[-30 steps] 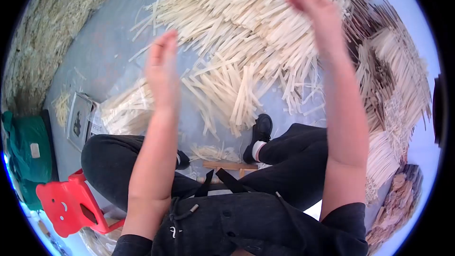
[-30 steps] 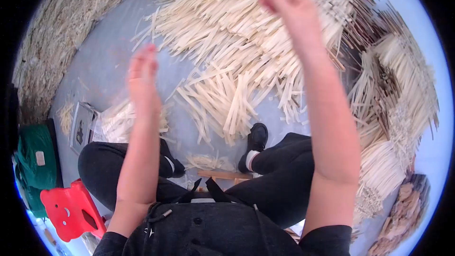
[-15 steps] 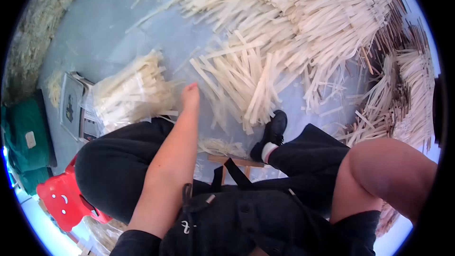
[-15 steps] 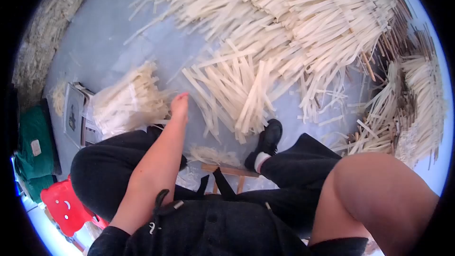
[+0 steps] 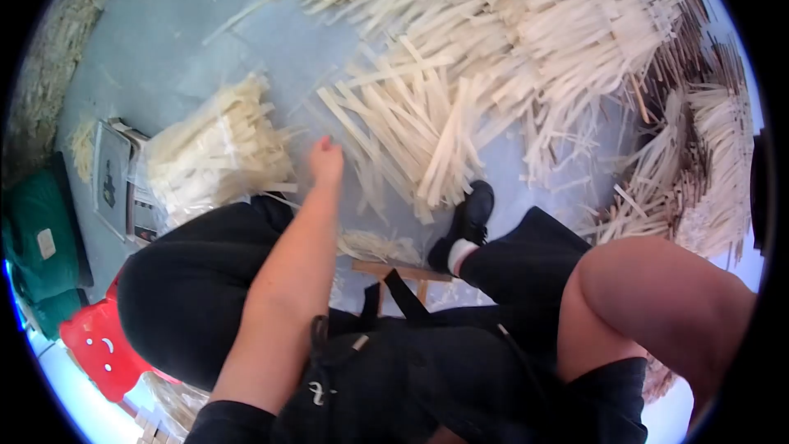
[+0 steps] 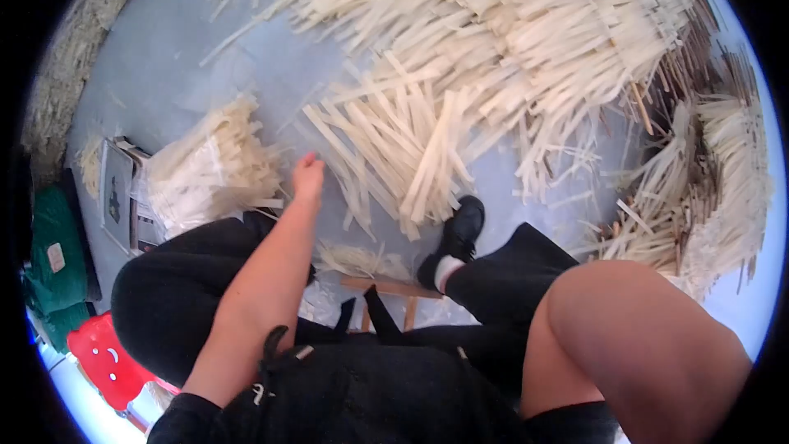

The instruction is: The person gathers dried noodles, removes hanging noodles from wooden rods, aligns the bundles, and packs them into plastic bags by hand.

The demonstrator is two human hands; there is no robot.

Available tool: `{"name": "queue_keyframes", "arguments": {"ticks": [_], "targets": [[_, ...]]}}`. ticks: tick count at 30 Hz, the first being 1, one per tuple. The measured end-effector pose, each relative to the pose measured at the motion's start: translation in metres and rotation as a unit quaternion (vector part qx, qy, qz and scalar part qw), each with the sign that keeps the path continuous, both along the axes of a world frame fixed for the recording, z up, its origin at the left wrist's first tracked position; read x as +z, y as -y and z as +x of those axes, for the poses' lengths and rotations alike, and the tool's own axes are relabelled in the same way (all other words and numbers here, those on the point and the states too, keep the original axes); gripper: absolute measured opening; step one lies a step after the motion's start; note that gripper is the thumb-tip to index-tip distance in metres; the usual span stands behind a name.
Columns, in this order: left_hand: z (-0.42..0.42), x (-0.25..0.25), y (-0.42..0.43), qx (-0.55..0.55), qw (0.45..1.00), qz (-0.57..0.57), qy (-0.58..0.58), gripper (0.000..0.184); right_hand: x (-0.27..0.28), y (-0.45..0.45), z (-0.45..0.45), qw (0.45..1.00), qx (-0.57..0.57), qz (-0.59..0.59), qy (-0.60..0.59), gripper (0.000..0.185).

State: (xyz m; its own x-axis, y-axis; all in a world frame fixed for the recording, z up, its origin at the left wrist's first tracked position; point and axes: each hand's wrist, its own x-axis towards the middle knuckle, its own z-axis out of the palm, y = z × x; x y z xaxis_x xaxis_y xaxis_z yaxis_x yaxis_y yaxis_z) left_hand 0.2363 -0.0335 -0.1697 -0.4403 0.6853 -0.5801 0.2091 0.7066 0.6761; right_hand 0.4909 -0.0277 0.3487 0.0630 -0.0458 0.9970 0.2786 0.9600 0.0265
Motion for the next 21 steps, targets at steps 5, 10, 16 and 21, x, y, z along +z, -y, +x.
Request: {"name": "queue_keyframes", "arguments": {"ticks": [5, 10, 16, 21], "targets": [[0.020, 0.026, -0.015, 0.064, 0.998, -0.023, 0.011, 0.073, -0.127, -0.120, 0.034, 0.920, -0.081, -0.356, -0.143, 0.024], [0.023, 0.015, -0.027, 0.109, 0.994, 0.008, 0.020, 0.079, -0.429, -0.095, 0.094, 0.344, -0.288, -0.847, 0.285, 0.060], [0.045, 0.050, -0.040, -0.043, 0.933, 0.041, 0.354, 0.083, -0.475, -0.016, -0.006, 0.490, -0.350, -0.782, 0.163, 0.078], [0.065, 0.071, -0.025, -0.121, 0.950, -0.051, 0.282, 0.083, -0.413, -0.014, -0.063, 0.426, -0.294, -0.800, 0.302, 0.072]]}}
